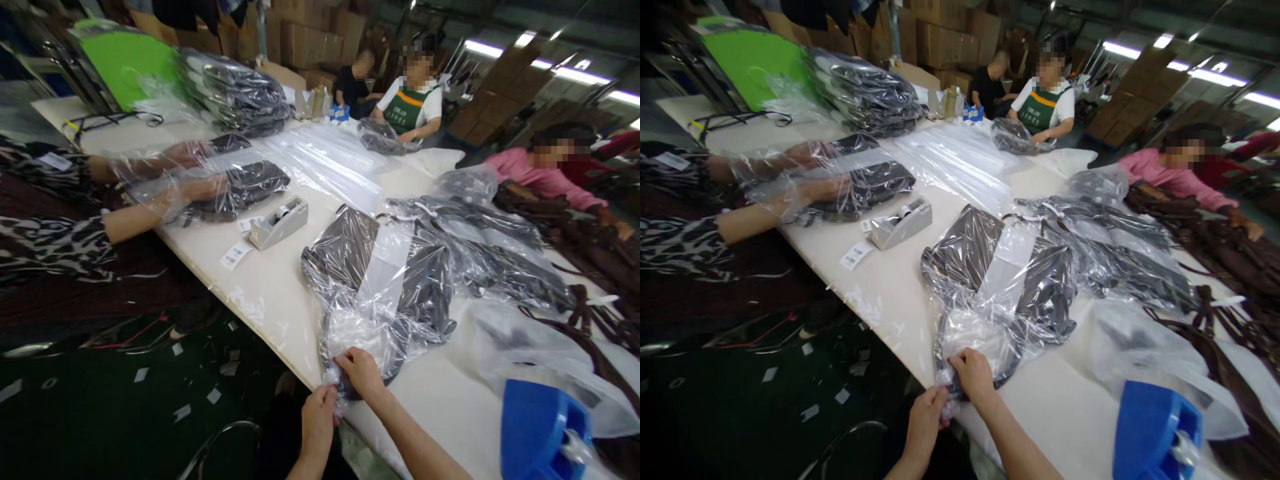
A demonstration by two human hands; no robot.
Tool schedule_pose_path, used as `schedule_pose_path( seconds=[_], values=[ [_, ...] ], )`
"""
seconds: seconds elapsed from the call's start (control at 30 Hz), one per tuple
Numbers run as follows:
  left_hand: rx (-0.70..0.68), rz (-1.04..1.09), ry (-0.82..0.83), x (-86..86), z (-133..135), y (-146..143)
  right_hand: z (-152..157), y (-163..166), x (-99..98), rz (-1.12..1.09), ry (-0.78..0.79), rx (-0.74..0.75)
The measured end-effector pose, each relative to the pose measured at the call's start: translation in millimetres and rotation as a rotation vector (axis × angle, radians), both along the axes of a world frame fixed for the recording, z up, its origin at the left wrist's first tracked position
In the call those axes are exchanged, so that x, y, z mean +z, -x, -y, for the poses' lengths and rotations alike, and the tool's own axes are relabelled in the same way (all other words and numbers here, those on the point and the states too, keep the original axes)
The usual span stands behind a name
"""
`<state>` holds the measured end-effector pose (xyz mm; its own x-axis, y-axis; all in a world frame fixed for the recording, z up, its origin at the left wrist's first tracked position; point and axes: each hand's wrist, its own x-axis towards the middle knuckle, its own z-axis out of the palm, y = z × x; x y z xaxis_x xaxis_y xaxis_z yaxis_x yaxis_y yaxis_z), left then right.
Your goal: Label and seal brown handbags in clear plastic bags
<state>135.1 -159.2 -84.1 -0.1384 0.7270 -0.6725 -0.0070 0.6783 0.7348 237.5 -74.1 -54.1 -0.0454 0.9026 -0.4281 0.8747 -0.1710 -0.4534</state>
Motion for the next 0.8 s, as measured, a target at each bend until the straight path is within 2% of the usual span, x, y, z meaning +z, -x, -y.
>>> schedule_pose_path(
  seconds=[0.37,0.8],
  values=[
    [-0.006,-0.002,0.006,4.7,-0.2,0.7,-1.9,2.4,1.5,0.06,0.006,-0.068],
    [0.017,0.002,0.01,3.0,-0.6,2.0,-5.0,3.3,14.6,0.141,0.073,-0.017]
  ],
)
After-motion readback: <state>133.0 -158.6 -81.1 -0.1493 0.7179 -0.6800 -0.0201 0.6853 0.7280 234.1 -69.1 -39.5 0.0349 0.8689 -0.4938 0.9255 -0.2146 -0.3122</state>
